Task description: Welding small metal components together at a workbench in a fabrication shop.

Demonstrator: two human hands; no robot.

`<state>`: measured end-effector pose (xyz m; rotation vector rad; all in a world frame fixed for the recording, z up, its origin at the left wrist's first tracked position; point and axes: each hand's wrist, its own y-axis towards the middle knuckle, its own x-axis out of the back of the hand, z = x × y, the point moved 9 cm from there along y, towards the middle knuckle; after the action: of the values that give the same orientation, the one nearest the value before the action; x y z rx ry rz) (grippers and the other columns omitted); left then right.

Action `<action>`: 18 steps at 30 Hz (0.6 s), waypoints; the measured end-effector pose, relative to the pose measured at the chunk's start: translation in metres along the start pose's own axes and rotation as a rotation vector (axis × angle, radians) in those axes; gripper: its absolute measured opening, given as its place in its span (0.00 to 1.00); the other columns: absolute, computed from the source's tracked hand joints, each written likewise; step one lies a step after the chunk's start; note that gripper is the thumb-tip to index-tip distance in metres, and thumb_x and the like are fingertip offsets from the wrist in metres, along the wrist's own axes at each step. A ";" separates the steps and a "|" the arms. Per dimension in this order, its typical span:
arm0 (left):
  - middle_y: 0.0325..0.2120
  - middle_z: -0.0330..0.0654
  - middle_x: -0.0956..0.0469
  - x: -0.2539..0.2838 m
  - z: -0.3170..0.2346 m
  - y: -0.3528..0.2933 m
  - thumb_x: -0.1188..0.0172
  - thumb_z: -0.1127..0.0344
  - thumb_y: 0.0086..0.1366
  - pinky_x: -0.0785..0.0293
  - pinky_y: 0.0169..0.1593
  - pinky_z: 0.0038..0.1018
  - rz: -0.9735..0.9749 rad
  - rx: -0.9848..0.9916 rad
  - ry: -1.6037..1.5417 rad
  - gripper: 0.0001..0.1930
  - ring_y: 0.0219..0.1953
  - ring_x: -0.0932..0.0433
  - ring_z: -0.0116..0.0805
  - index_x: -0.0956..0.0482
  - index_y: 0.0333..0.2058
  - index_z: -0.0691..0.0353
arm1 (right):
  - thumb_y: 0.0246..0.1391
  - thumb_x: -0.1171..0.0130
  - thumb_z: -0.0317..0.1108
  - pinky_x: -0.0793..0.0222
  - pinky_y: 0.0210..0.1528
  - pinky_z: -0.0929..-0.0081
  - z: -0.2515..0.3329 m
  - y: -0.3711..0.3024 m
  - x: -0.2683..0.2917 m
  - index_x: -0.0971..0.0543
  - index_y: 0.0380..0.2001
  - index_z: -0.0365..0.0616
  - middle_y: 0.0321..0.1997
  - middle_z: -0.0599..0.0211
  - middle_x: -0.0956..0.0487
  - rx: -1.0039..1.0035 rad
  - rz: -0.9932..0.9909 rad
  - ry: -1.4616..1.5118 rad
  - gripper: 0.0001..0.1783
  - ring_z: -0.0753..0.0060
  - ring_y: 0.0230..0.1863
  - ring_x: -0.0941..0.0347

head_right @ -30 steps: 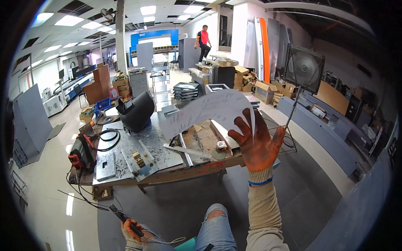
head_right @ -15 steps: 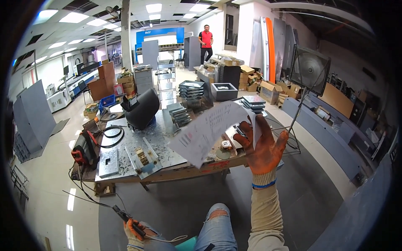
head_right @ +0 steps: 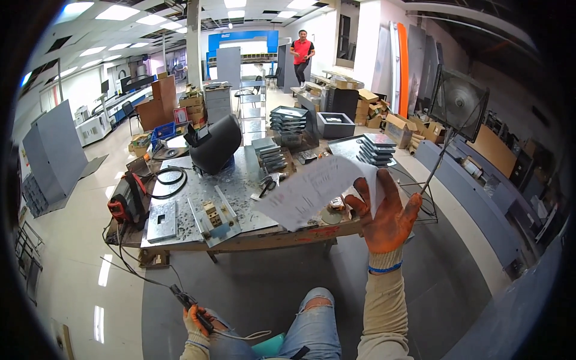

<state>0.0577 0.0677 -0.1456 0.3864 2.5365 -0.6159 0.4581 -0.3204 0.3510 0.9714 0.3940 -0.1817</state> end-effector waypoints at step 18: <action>0.26 0.41 0.22 -0.011 -0.004 -0.004 0.40 0.63 0.73 0.19 0.22 0.37 -0.001 0.009 0.034 0.12 0.20 0.22 0.36 0.27 0.53 0.51 | 0.67 0.48 0.73 0.29 0.70 0.33 -0.033 0.006 0.105 0.23 0.71 0.52 0.80 0.55 0.32 0.044 -0.433 -0.076 0.44 0.45 0.77 0.34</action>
<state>0.0632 0.0644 -0.1350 0.4020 2.5676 -0.6269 0.5483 -0.2874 0.2965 0.9090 0.5291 -0.6204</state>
